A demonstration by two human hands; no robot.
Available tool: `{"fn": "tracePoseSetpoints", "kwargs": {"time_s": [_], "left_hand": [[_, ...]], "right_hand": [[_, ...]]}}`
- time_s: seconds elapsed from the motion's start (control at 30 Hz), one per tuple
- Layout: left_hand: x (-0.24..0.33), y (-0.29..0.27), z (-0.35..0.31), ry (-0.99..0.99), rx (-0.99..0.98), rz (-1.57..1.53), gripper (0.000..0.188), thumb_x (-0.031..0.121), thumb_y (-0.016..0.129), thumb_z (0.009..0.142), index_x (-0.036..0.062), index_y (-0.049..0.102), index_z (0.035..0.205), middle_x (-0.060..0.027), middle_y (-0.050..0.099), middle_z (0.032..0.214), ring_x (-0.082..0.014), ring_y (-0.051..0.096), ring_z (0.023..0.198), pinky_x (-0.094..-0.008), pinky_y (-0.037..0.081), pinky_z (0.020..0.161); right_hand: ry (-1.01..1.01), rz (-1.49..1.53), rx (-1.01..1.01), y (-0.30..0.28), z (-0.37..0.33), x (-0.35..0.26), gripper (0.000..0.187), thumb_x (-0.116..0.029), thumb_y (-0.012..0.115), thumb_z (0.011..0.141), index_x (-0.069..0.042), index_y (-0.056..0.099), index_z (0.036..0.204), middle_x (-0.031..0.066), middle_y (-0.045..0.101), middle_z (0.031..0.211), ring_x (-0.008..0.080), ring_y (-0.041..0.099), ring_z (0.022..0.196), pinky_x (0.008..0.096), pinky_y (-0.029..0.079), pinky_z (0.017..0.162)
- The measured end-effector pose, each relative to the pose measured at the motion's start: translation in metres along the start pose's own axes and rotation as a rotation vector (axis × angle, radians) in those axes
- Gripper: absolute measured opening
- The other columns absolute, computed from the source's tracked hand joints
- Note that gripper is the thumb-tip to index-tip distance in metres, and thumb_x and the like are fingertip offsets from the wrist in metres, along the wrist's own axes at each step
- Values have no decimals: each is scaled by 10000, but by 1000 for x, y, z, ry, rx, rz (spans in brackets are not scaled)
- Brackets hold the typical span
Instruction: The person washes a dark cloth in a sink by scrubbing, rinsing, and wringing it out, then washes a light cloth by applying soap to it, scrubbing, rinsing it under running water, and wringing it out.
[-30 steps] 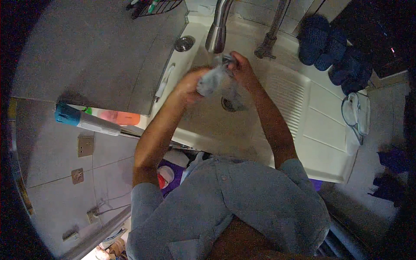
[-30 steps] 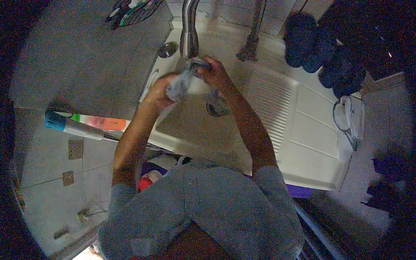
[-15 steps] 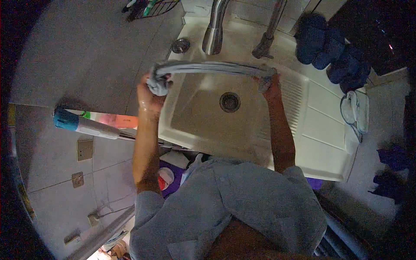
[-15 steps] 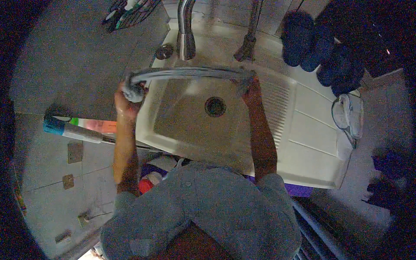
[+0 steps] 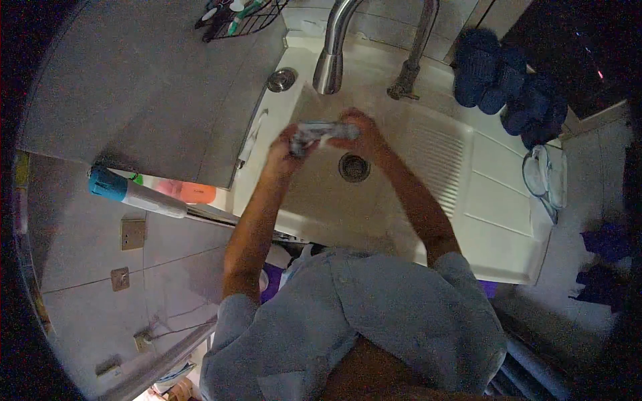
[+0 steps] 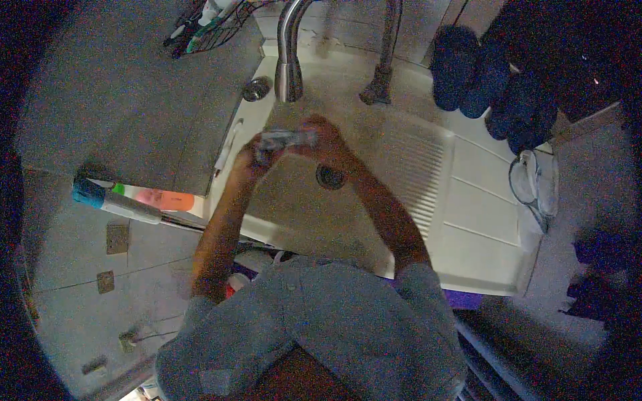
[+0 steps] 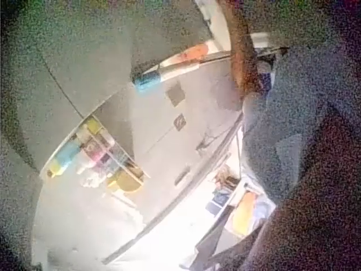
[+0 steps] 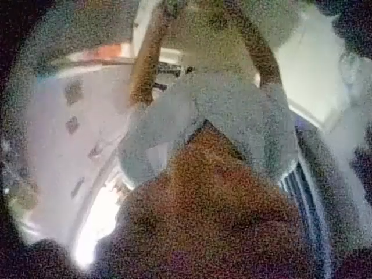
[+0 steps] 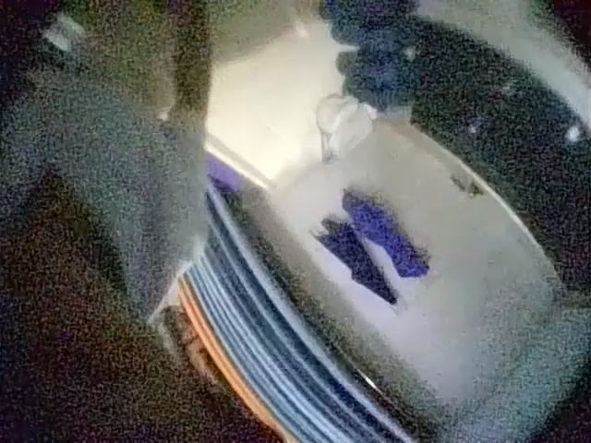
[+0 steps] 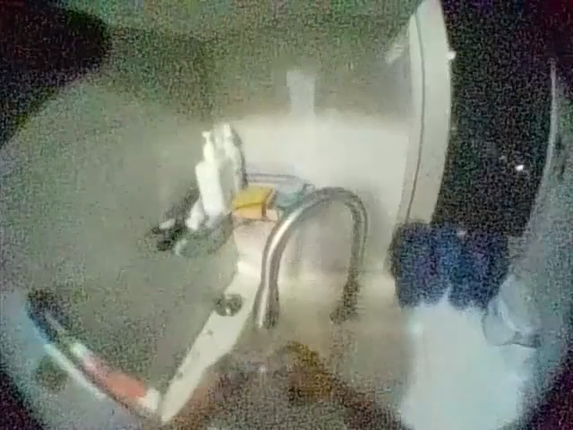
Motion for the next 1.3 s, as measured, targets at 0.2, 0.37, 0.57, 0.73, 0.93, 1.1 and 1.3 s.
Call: {"fn": "tracePoseSetpoints", "kwargs": {"time_s": [0.2, 0.37, 0.57, 0.73, 0.93, 1.1, 1.3], "left_hand": [[-45, 39, 2, -49, -435, -282, 244, 239, 379, 766, 69, 414, 936, -85, 477, 847, -187, 469, 765, -300, 399, 684], [-60, 13, 27, -183, 37, 15, 227, 253, 322, 794, 80, 451, 722, -27, 448, 567, -155, 423, 442, -281, 370, 380], [-71, 30, 31, -221, -204, -102, 251, 255, 317, 794, 53, 442, 714, -38, 455, 582, -137, 442, 468, -263, 379, 400], [-69, -24, 73, -95, -163, 25, 201, 193, 345, 779, 19, 428, 838, -67, 480, 710, -171, 481, 609, -292, 420, 523], [-67, 25, 38, -58, -63, 172, 164, 225, 404, 755, 67, 439, 734, -44, 484, 622, -139, 480, 483, -203, 362, 324], [-46, 23, 49, -308, -36, -153, 185, 225, 382, 754, 70, 421, 660, -35, 468, 565, -128, 453, 443, -201, 324, 300], [-52, 18, 73, -344, -155, -113, 189, 242, 373, 752, 77, 452, 704, -35, 478, 560, -123, 423, 429, -185, 318, 307]], "right_hand": [[-14, 368, 494, -14, -3, -31, 217, -148, 623, 589, -34, 483, 709, 57, 500, 661, 168, 494, 619, 280, 392, 545], [-27, 531, 495, 17, 6, 25, 153, -142, 568, 639, -14, 503, 695, 76, 492, 514, 157, 500, 519, 300, 405, 480], [10, 463, 613, 6, -13, 20, 138, -121, 546, 634, -48, 445, 693, 62, 483, 664, 142, 466, 616, 265, 386, 564], [-111, 561, 519, 15, -9, 2, 139, -132, 535, 665, -43, 438, 710, 52, 484, 719, 126, 452, 666, 251, 377, 591], [133, 629, 513, 42, -3, 128, 216, -206, 558, 668, -31, 444, 723, 80, 496, 774, 144, 469, 727, 266, 383, 620], [2, 1010, 352, 0, -5, 160, 370, -376, 555, 637, -40, 472, 769, 99, 511, 812, 181, 484, 760, 359, 366, 644], [127, 1976, -306, -17, 18, 170, 407, -396, 426, 672, 1, 475, 747, 103, 504, 690, 212, 477, 670, 356, 368, 590]]}}
Point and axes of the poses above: each hand's wrist, its own z-axis towards the middle knuckle, its own y-axis out of the palm, x = y × z, the point moved 9 cm from there along z, towards the middle knuckle
